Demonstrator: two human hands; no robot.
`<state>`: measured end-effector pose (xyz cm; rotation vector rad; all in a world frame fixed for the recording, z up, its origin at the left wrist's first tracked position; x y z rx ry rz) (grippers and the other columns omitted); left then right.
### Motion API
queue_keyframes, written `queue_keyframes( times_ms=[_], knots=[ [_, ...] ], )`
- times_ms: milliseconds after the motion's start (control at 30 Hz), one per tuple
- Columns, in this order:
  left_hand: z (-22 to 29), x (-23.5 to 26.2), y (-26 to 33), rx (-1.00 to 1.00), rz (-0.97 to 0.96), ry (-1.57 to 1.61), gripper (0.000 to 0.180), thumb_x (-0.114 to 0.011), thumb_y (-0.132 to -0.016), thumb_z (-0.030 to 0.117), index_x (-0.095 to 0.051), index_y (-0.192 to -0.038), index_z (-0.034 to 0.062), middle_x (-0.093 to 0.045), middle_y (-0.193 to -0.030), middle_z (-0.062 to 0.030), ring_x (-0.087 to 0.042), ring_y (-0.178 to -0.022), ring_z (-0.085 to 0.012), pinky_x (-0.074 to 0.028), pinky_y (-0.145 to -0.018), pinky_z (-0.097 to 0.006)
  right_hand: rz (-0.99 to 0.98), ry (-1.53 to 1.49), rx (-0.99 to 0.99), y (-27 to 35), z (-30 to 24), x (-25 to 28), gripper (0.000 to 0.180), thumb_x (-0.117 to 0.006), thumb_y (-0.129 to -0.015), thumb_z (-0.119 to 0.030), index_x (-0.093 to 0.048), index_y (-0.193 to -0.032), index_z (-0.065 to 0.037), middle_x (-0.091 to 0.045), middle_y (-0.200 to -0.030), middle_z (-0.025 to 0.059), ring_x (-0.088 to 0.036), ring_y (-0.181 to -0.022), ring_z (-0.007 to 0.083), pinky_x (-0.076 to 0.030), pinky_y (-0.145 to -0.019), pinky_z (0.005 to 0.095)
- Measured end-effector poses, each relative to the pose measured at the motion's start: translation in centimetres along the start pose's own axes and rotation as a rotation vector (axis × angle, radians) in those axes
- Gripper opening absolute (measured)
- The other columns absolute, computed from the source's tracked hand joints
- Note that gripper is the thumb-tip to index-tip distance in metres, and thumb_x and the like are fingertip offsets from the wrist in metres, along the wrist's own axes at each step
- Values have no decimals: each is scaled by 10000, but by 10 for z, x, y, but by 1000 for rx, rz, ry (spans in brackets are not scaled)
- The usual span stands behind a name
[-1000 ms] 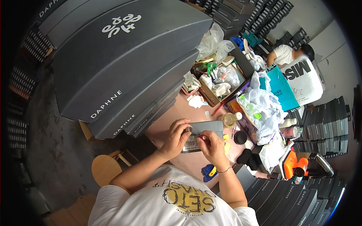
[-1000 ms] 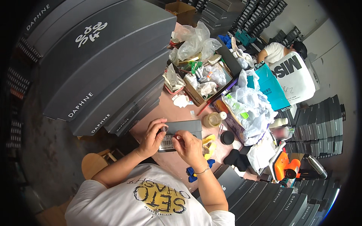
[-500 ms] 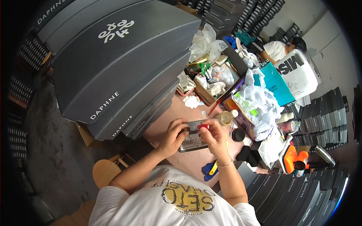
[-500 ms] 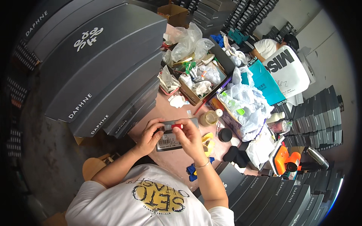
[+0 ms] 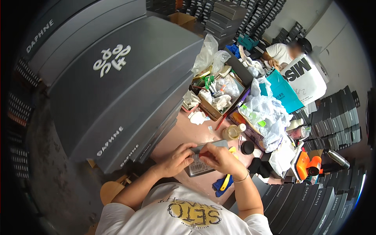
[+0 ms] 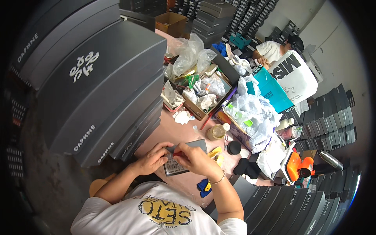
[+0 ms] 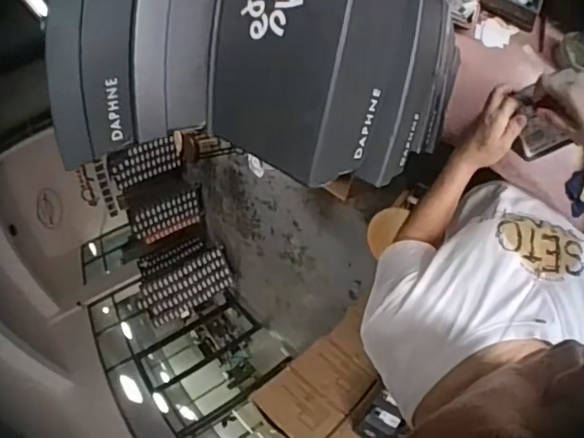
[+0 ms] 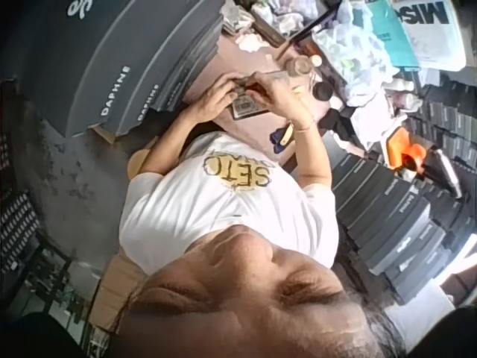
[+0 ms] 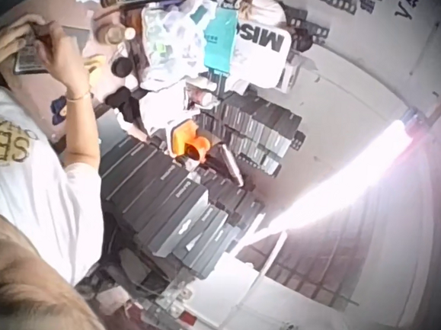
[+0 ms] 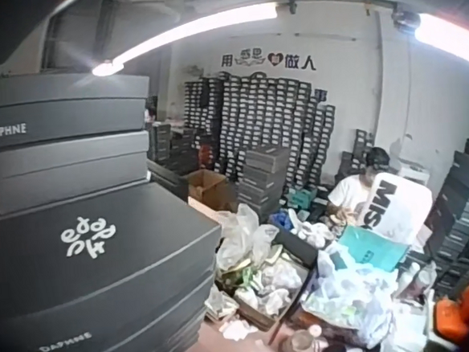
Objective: Inspecting, brushing, and wrapping a pair of high-heeled shoes before placing them into a shoe box.
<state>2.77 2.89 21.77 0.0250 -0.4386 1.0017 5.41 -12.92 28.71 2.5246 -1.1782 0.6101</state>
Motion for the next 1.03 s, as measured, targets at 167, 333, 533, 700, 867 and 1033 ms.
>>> queue_keyframes(
  times_ms=[167, 333, 533, 700, 867, 1033],
  knots=[
    [-11, 0, -2, -10, 19, 189, 380, -402, -1004, 309, -553, -1038, -37, -416, -1317, -162, -443, -1212, -251, -379, -980, -339, -34, 33, -51, -4, 6, -1, 172, -640, -865, -116, -555, -973, -13, -644, -748, 138, -636, -666, 242, -489, -603, 315],
    [-15, 7, -12, 63, -75, 329, 397, -420, -992, 343, -557, -996, -30, -432, -1306, -169, -454, -1190, -270, -364, -989, -354, -10, -63, 30, -20, 6, 2, 172, -650, -855, -121, -573, -985, -40, -655, -778, 117, -657, -686, 234, -496, -604, 326],
    [-32, 2, -2, 168, -1, 372, 526, -519, -940, 410, -457, -1228, -26, -484, -1258, -188, -481, -1181, -282, -386, -975, -361, -113, 23, 10, -51, 8, 36, 157, -659, -812, -113, -577, -930, -49, -619, -804, 107, -628, -738, 279, -484, -656, 354],
    [-36, -9, -2, 102, 79, 319, 570, -554, -928, 361, -395, -1316, -25, -470, -1273, -202, -450, -1216, -300, -343, -1023, -374, 185, 240, 29, -154, 114, 67, 203, -618, -773, -138, -562, -912, -1, -649, -799, 178, -639, -764, 342, -498, -690, 406],
    [-45, -14, 1, 65, 176, 313, 490, -542, -925, 261, -400, -1298, -23, -454, -1262, -208, -453, -1190, -297, -349, -1009, -371, 199, 452, -81, -240, 190, 33, 260, -582, -791, -186, -544, -1008, -47, -656, -853, 208, -634, -793, 397, -505, -743, 464],
    [-48, -17, 4, 126, 253, 314, 529, -570, -910, 288, -382, -1324, 18, -425, -1296, -188, -435, -1207, -299, -338, -1025, -367, 9, 516, -79, -238, 215, 37, 583, -623, -788, -230, -455, -1335, -115, -587, -1183, 241, -590, -1072, 349, -463, -927, 400]
  ],
)
Point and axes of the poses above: each hand's wrist, its own y-axis away from the middle knuckle, its own x-axis out of the back of the hand, z = x × y, the point moved 5 cm from there along -y, towards the middle knuckle
